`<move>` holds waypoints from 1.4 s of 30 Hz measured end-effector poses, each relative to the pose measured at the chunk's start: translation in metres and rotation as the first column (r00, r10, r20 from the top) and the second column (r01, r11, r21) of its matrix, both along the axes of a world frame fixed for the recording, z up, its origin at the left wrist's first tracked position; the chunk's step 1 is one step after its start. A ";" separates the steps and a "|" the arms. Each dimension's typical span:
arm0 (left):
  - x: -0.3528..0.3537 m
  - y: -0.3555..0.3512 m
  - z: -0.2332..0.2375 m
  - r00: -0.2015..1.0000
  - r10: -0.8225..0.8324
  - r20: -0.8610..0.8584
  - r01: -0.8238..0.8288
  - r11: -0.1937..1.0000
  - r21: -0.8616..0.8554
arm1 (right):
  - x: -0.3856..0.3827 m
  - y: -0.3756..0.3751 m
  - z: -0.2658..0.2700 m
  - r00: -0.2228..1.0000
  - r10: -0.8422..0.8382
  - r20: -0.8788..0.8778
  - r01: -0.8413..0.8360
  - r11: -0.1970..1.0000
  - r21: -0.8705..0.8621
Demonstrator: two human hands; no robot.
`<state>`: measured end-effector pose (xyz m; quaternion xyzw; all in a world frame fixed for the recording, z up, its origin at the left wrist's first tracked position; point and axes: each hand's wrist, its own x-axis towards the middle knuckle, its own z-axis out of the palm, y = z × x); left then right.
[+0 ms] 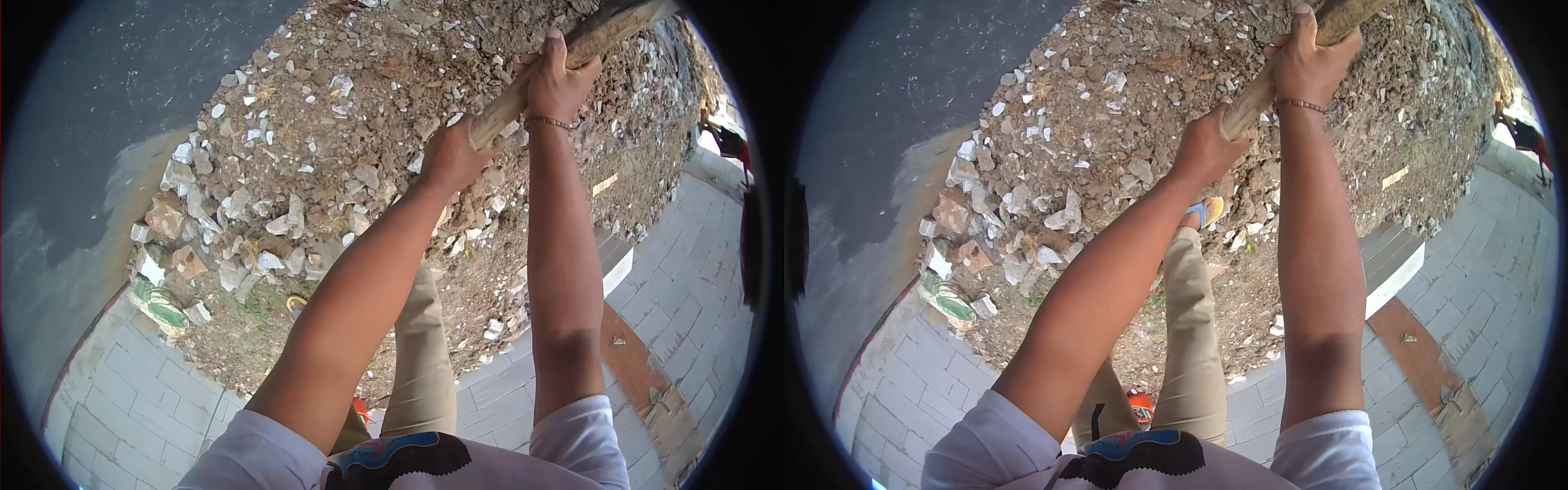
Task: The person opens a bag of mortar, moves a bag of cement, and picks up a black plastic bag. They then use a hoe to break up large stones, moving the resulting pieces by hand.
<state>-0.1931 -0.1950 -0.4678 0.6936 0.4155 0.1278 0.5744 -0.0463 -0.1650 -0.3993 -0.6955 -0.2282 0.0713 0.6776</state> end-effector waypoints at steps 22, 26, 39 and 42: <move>-0.546 -0.193 -0.022 0.818 0.100 -0.566 -0.393 0.816 -0.425 | -0.543 -0.142 -0.175 0.869 -0.003 -0.495 -0.406 0.568 -0.716; -0.614 -0.259 -0.011 0.722 0.084 -0.686 -0.321 0.920 -0.225 | -0.607 -0.215 -0.160 0.346 -0.165 -0.924 -0.450 0.835 -0.317; -0.191 -0.117 -0.035 0.982 -0.014 -0.188 -0.013 0.990 -0.141 | -0.172 -0.099 -0.027 0.884 0.157 -0.440 -0.223 0.970 -0.102; -0.112 -0.067 -0.053 1.000 -0.022 -0.003 0.021 0.987 -0.157 | -0.095 -0.057 -0.059 0.987 0.088 -0.131 -0.111 0.977 -0.184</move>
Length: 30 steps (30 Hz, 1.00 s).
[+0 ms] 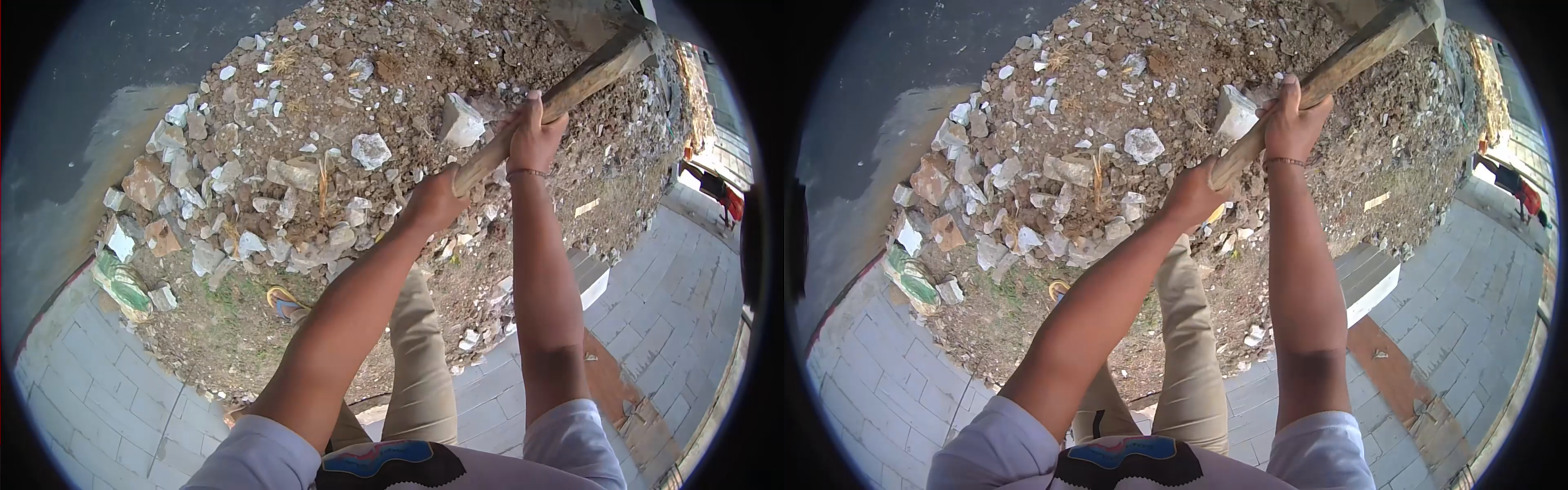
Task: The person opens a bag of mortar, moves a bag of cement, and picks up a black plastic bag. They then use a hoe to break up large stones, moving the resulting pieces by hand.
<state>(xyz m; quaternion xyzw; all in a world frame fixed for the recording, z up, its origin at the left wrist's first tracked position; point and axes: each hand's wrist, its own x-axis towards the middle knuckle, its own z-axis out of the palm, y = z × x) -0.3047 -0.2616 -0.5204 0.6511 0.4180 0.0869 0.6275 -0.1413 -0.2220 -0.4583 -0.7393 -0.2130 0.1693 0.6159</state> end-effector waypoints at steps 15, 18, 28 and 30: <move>-0.292 -0.057 0.012 0.957 0.052 -0.287 -0.164 0.911 -0.379 | -0.288 -0.030 -0.073 0.999 -0.026 -0.043 -0.003 0.828 -0.561; -0.387 -0.098 0.024 0.921 0.104 -0.375 -0.183 0.966 -0.183 | -0.382 -0.059 -0.066 0.972 -0.014 -0.236 -0.099 0.884 -0.457; -0.521 -0.272 0.073 0.735 0.007 -0.678 -0.168 0.971 -0.172 | -0.500 -0.238 -0.029 0.342 -0.256 -0.904 -0.278 0.892 -0.357; -0.456 -0.267 0.059 0.789 0.059 -0.612 -0.166 0.979 -0.120 | -0.429 -0.227 -0.019 0.428 -0.206 -0.880 -0.226 0.918 -0.325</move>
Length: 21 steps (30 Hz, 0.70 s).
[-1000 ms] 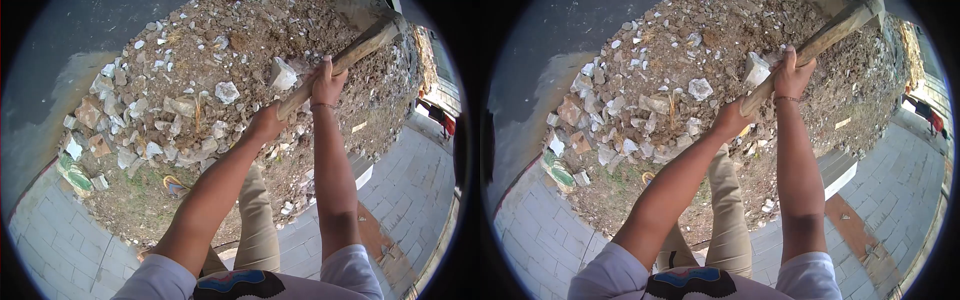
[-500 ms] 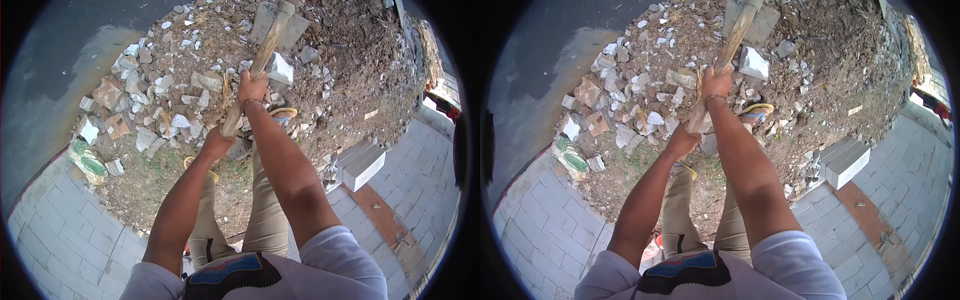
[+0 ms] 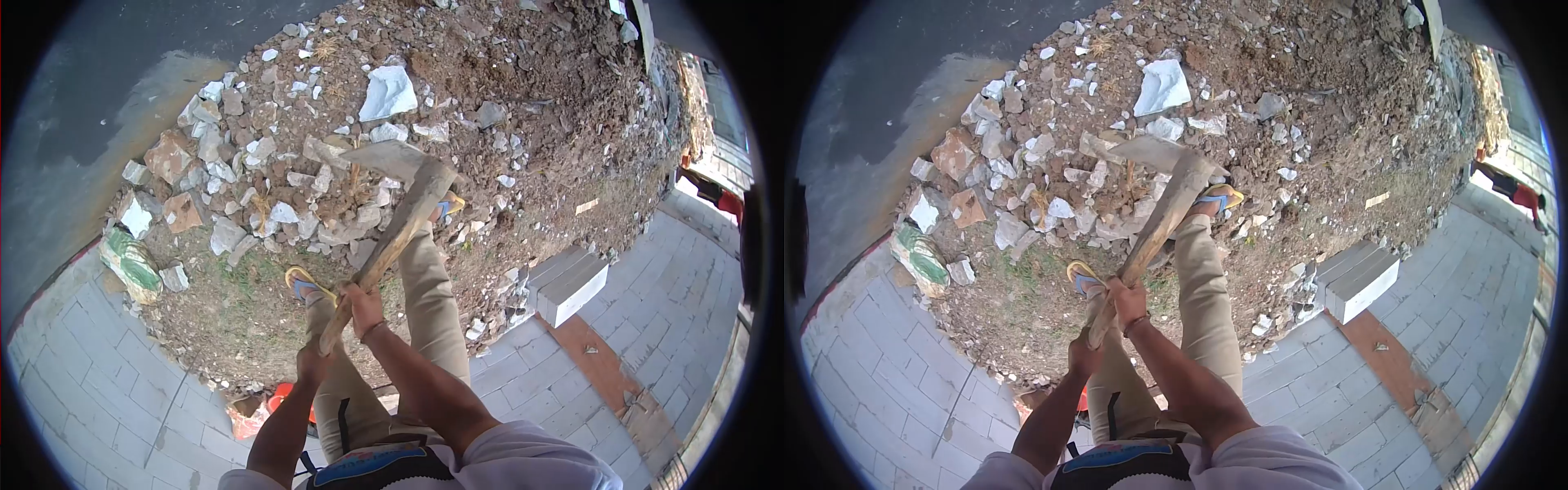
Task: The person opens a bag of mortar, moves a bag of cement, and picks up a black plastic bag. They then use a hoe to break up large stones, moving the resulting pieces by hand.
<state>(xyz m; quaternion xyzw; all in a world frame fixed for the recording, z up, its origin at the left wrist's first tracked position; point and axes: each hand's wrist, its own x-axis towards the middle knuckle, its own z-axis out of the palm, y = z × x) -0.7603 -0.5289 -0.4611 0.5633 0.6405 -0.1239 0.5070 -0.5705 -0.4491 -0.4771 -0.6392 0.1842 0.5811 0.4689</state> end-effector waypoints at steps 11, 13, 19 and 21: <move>0.370 0.316 -0.025 0.889 -0.015 0.458 -0.079 0.980 0.184 | 0.328 0.299 0.018 0.567 -0.086 0.819 -0.303 0.903 0.304; 0.364 0.325 -0.048 0.893 -0.026 0.448 -0.085 0.970 0.227 | 0.335 0.328 -0.028 0.542 -0.035 0.839 -0.310 0.920 0.239; 0.266 0.265 -0.083 0.956 0.019 0.291 -0.044 0.996 0.081 | 0.235 0.275 -0.118 0.638 0.380 0.669 -0.313 0.923 -0.226; 0.224 0.228 -0.071 0.944 0.037 0.327 -0.028 0.999 -0.030 | 0.203 0.237 -0.113 0.483 0.584 0.652 -0.338 0.812 -0.477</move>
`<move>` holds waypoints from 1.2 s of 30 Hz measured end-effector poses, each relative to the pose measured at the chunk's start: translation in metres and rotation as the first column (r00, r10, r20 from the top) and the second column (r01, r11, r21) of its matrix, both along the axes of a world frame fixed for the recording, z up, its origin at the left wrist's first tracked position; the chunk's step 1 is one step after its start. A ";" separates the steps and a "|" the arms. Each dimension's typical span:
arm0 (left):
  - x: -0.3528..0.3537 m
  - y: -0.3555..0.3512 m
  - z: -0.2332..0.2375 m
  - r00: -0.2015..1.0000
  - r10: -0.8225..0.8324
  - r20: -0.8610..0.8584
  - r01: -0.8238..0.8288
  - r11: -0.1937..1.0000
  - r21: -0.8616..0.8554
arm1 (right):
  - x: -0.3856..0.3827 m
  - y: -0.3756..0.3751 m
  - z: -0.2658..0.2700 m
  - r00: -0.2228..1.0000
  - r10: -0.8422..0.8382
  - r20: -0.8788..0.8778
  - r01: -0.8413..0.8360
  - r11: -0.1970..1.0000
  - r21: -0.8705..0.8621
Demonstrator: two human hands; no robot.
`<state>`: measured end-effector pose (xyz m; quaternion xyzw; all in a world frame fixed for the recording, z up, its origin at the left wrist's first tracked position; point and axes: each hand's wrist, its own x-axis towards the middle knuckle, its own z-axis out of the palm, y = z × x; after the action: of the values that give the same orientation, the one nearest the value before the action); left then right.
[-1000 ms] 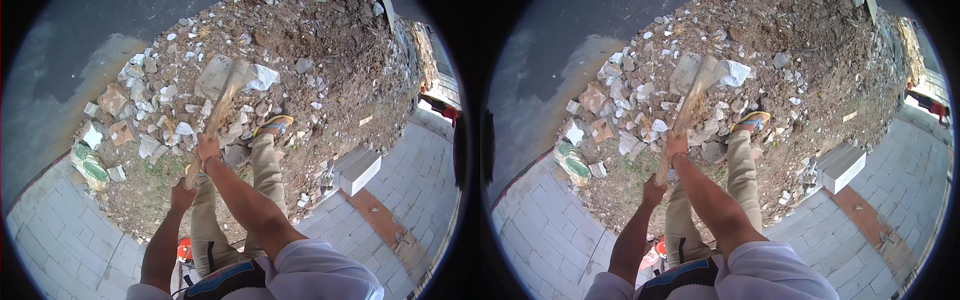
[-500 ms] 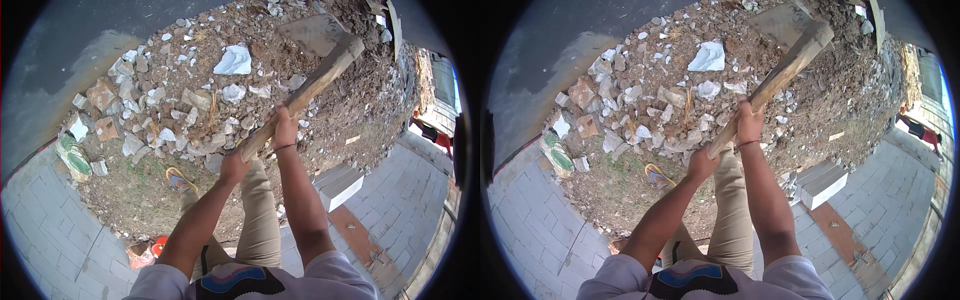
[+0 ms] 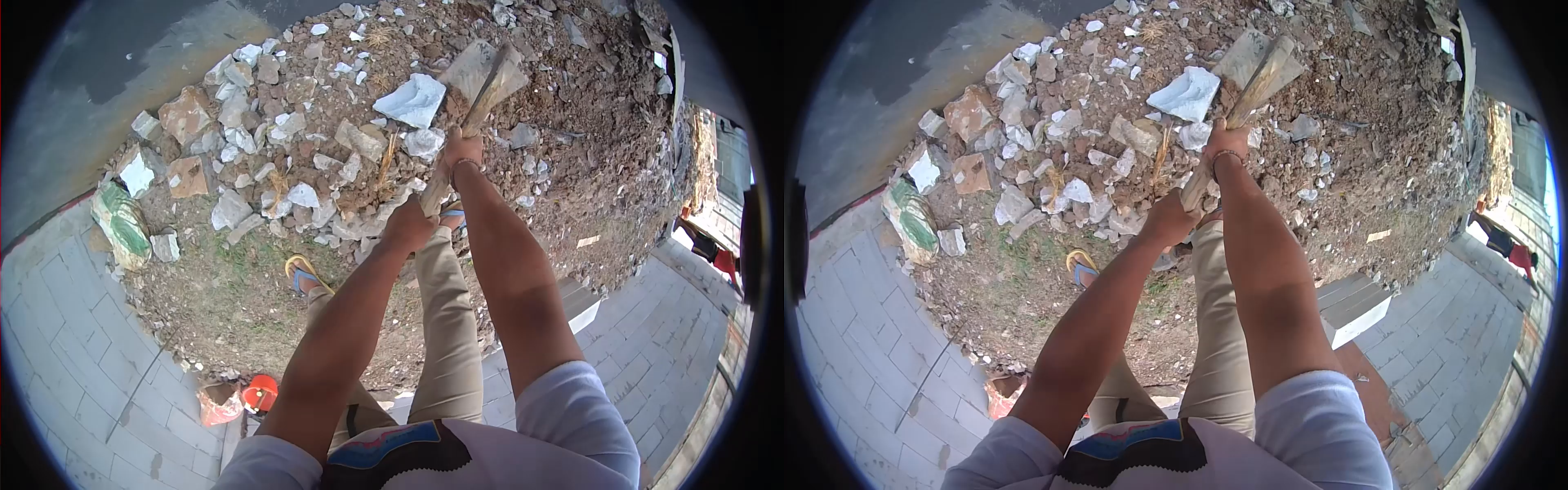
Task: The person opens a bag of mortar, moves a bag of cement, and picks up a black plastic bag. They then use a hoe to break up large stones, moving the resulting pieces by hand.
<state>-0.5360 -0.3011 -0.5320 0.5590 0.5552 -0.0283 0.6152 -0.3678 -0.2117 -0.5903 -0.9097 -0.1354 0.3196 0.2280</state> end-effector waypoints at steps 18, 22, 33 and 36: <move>-0.264 -0.298 0.064 0.943 0.325 -0.070 -0.326 0.945 -0.007 | -0.300 -0.262 0.078 0.926 0.142 -0.349 -0.113 0.988 0.102; -0.198 -0.219 0.046 0.908 0.419 -0.009 -0.411 0.894 0.181 | -0.258 -0.192 0.118 0.817 0.285 -0.501 0.071 0.813 0.578; -0.152 -0.107 -0.058 0.889 0.411 -0.201 -0.395 0.911 0.117 | -0.229 -0.095 -0.076 0.613 0.598 -0.517 -0.532 0.796 0.290; -0.135 -0.218 -0.021 0.852 0.351 -0.389 -0.278 0.932 0.233 | -0.219 -0.223 -0.021 0.610 0.151 -0.777 -0.052 0.987 0.151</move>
<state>-0.6705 -0.5193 -0.5525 0.4902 0.7599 -0.0007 0.4268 -0.5866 -0.4350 -0.6111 -0.6542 -0.0912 0.6897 0.2967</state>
